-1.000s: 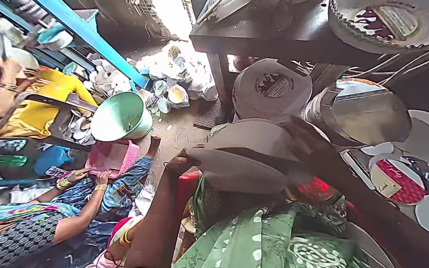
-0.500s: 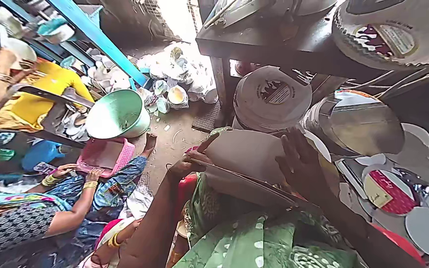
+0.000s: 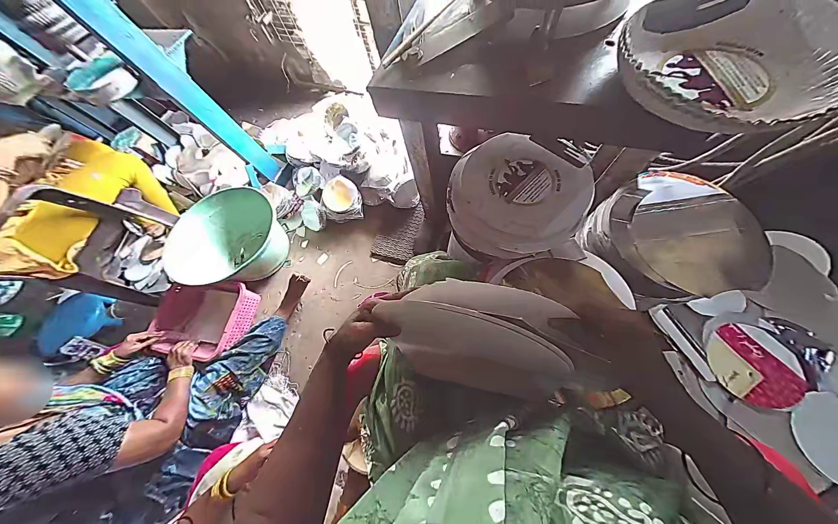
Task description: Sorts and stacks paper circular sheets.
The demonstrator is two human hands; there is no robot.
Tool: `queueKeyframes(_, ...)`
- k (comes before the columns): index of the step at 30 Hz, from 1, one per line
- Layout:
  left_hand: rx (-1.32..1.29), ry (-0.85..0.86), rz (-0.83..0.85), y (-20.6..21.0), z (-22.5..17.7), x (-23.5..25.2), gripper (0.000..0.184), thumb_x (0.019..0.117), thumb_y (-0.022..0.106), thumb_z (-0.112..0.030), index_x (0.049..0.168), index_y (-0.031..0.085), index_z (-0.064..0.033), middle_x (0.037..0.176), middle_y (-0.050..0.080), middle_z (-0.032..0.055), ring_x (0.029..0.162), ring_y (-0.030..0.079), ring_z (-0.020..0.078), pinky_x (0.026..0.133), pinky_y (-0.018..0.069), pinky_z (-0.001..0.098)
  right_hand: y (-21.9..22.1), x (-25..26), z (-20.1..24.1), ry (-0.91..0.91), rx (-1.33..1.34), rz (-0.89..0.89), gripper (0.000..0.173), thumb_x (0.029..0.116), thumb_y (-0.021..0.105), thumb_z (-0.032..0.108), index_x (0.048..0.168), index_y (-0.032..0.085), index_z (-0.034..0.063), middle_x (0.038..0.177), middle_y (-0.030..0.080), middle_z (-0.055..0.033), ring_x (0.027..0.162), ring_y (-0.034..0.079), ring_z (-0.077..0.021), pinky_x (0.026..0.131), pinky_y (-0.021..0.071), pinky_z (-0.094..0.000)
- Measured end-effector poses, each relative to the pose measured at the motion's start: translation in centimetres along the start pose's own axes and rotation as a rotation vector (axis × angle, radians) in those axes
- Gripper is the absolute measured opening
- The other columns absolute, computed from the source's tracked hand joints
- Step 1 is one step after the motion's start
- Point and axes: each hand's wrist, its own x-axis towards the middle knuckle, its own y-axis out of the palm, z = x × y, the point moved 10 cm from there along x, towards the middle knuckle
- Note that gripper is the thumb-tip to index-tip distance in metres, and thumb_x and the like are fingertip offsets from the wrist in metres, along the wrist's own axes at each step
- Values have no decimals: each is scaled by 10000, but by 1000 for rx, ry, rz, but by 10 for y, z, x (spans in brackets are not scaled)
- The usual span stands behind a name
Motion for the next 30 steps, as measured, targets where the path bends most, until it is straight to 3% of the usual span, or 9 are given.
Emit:
queueKeyframes(5, -25, -50, -38, 0, -3, 0, 377, 724, 651, 42, 947, 729, -252, 914, 747, -157, 868, 678, -52, 805, 572, 189, -5, 4, -6, 343, 130, 22, 156, 911, 682, 39, 805, 628, -61, 676, 544, 38, 624, 452, 77, 640, 404, -89)
queueKeyframes(10, -49, -39, -53, -3, 1, 3, 353, 747, 674, 20, 956, 728, -258, 924, 748, -159, 872, 680, -48, 812, 572, 193, -7, -1, -26, 42, 53, -49, 291, 1010, 583, 205, 834, 626, -23, 697, 526, 85, 643, 443, 122, 641, 395, -82)
queueKeyframes(13, 13, -81, -158, -13, 1, -3, 393, 721, 608, 89, 952, 687, -220, 896, 742, -161, 858, 681, -49, 807, 577, 197, -7, 3, -17, -33, 101, 63, 286, 1030, 504, 140, 981, 689, -73, 822, 625, 30, 755, 505, 126, 735, 428, -75)
queueKeyframes(15, 39, -58, -133, -12, 1, -3, 400, 721, 668, 42, 1003, 676, -243, 936, 736, -177, 893, 674, -54, 830, 574, 196, -14, 2, -20, -5, 133, 68, 267, 1020, 503, 84, 1064, 686, -105, 956, 691, -62, 863, 584, 71, 827, 482, -125)
queueKeyframes(19, -18, 28, 57, 1, -2, 0, 261, 787, 821, -257, 1023, 766, -353, 1033, 747, -183, 965, 670, -64, 868, 555, 164, -29, 5, -41, 117, 14, -66, 236, 1015, 532, 90, 1057, 696, -74, 863, 678, -97, 731, 593, -50, 703, 514, -241)
queueKeyframes(23, 3, 7, 340, 10, 8, 3, 215, 920, 654, -517, 962, 800, -364, 1463, 584, -63, 1299, 595, 160, 1025, 536, 349, -43, 15, -75, 338, -224, -18, 239, 1045, 519, 81, 1132, 666, -86, 972, 695, -249, 866, 685, -353, 815, 541, -540)
queueKeyframes(26, -101, 120, 427, 16, -3, -2, 269, 978, 574, -495, 1057, 780, -341, 1249, 714, -116, 1158, 666, 58, 973, 552, 264, -47, 14, -122, 482, -291, 149, 234, 1051, 520, 75, 1118, 661, -98, 1007, 672, -278, 917, 660, -400, 856, 501, -571)
queueKeyframes(28, -118, 147, 284, 8, -7, -3, 170, 919, 667, -479, 1006, 762, -368, 964, 728, -216, 898, 655, -96, 800, 532, 121, -51, 12, -153, 533, -358, 235, 264, 1058, 539, 149, 1110, 686, -65, 1025, 684, -270, 960, 666, -418, 884, 496, -604)
queueKeyframes(30, -108, 153, 143, -4, -6, -2, 170, 862, 754, -421, 1025, 764, -377, 959, 725, -220, 888, 643, -113, 807, 518, 98, -73, 16, -173, 581, -469, 185, 323, 1062, 550, 256, 1168, 684, -18, 1058, 687, -282, 1002, 661, -465, 867, 484, -667)
